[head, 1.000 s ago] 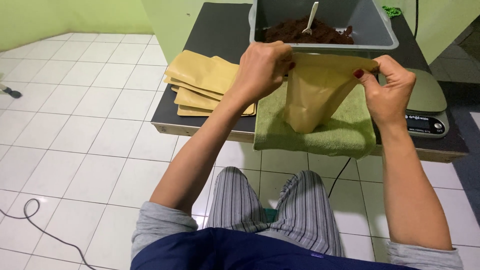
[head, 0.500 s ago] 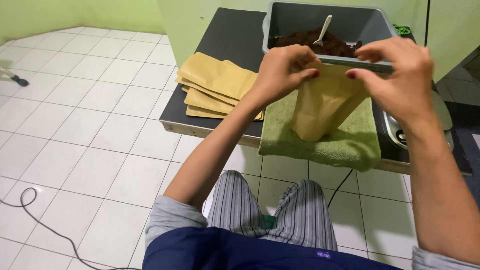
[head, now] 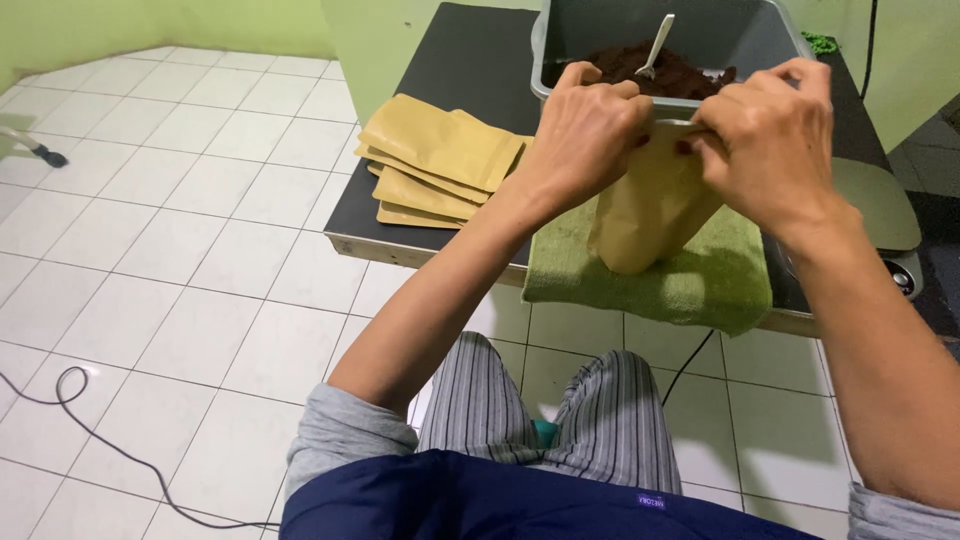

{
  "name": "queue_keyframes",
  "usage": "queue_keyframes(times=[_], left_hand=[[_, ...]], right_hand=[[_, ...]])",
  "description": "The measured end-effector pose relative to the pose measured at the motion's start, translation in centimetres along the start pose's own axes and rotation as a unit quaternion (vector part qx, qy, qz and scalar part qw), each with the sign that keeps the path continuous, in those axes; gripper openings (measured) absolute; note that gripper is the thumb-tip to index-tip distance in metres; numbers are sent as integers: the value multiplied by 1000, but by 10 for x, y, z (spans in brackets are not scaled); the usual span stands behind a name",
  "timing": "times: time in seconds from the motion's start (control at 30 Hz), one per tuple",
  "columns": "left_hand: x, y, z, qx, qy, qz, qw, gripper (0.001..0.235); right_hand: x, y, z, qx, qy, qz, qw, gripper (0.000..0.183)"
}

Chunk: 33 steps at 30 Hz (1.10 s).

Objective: Filling stand-up pouches with ground coffee using a small spoon and weighing them on a digital scale.

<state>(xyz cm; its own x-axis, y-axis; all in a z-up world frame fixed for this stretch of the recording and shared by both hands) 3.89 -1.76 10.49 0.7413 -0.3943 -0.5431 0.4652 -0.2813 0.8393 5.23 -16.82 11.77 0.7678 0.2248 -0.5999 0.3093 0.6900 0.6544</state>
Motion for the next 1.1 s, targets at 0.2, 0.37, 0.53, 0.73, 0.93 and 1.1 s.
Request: queue_keyframes(times=[0.2,0.37,0.53,0.73,0.93,1.1], left_hand=[[3,-1,0,6,14,-8,1000,8],[-3,-3,3,24,5,15,1000,13],[-15,-19,-9,5,-16,44,999,10],[-8,-94,-37,-186,-245,32,951,23],[85,-162,-9,-265,-434,-78,858,32],[92,-170,-12,-330,-366,-44,869,11]], right_hand=[[13,-34,31,31,-29,-34,998,20],[6,-59,48,54,52,3,997,14],[22,-89,68,83,119,32,989,8],[55,-139,51,270,395,20,878,19],[96,-141,-18,298,555,-66,774,27],[115,-161,-22,382,537,-6,752,12]])
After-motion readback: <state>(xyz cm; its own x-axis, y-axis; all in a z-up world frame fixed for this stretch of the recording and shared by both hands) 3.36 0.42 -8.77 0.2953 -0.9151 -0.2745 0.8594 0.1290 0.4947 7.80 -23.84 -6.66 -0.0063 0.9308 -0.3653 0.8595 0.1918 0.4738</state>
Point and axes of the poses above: each hand's wrist, its own y-axis towards the middle knuckle, its own x-axis out of the palm, z = x × y, the point moved 6 cm from there along y, towards the middle knuckle, and after that the axes turned 3 degrees about -y, right-handed, at the moved point
